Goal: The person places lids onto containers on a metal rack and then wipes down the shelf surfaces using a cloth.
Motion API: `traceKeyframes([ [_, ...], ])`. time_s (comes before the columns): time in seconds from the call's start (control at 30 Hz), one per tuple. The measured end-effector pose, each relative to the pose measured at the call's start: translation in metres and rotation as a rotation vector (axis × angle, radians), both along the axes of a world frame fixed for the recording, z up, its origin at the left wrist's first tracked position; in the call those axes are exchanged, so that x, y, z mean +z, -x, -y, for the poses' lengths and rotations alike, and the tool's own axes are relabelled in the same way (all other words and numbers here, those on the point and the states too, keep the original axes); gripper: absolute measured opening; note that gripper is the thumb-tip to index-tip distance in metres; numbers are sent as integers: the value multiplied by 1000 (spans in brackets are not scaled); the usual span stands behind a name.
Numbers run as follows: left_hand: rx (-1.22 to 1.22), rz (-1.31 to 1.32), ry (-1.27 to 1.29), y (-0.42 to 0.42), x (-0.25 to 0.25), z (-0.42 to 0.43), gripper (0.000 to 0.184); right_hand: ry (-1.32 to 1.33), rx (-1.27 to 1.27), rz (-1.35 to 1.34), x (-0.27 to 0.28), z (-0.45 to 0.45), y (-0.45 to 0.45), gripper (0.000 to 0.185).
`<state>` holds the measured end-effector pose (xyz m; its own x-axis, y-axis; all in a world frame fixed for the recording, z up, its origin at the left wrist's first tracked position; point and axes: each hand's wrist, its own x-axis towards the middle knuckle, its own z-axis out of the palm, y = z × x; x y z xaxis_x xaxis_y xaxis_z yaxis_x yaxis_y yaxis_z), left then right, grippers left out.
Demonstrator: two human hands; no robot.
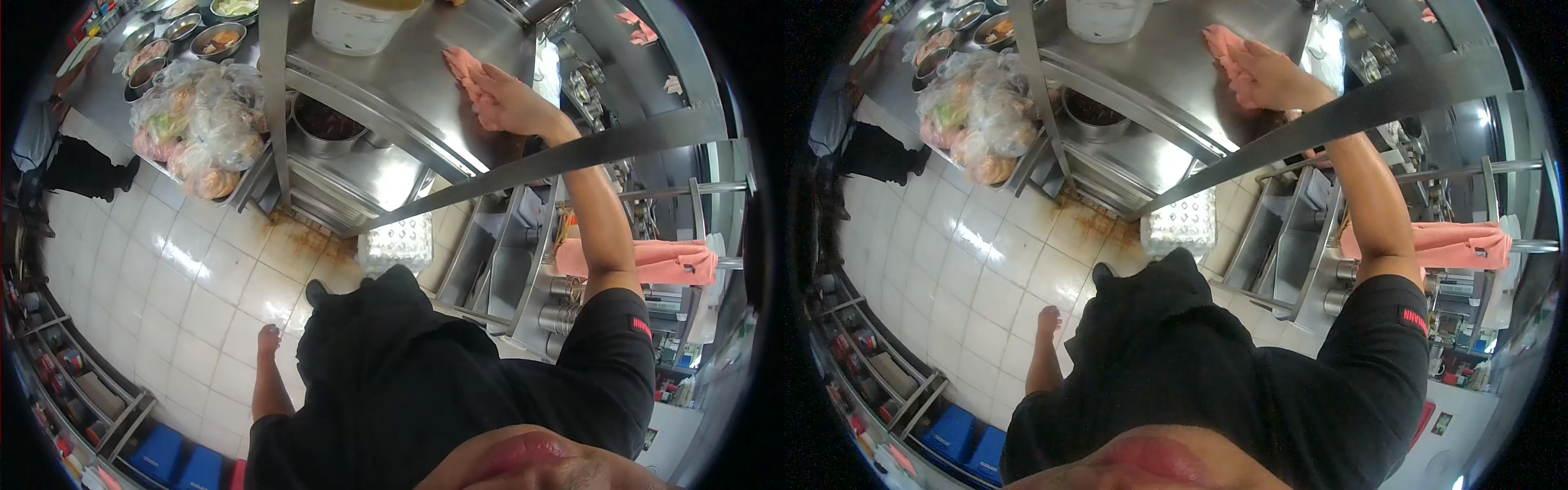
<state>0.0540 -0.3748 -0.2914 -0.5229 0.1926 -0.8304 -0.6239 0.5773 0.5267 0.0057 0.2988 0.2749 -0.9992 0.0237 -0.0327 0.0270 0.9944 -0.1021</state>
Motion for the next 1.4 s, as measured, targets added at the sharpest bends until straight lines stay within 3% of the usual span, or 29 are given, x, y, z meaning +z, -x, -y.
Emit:
traceKeyframes([
  [0.1,45,-72,17,23,24,-11,26,109,-501,242,20,19,17,47],
  [0.17,83,-141,-20,33,35,-19,30,-115,-164,18,-14,-46,24,50],
  [0.23,168,-168,-71,40,30,-27,34,88,-524,199,15,-35,47,48],
  [0.33,285,-95,-196,31,32,-41,35,33,-529,202,-1,-101,71,44],
  [0.4,193,-126,-130,14,34,-58,35,-537,-12,284,-18,-176,93,35],
  [0.47,119,-187,-147,-8,7,-58,35,-25,-505,36,-26,-170,96,21],
  [0.57,159,-105,-201,-41,1,-74,32,147,-597,-12,-5,-144,90,20],
  [0.63,73,-139,-95,-56,24,-100,31,-175,-208,88,-45,-229,113,20],
  [0.73,47,-124,-167,-63,8,-115,31,-47,-538,-2,-18,-181,81,22],
  [1.0,59,-161,-108,-33,68,-188,38,-100,-614,-24,-4,-161,86,35],
  [1.2,27,-285,-416,27,80,-232,32,-144,-693,-66,1,-151,82,48],
  [1.27,8,-437,-483,49,91,-251,25,-185,-762,-155,-7,-143,75,53],
  [1.3,-25,-455,-406,54,154,-269,23,-99,-727,-24,22,-129,62,55],
  [1.4,65,-594,-552,66,222,-295,26,-40,-730,-64,15,-134,63,57],
])
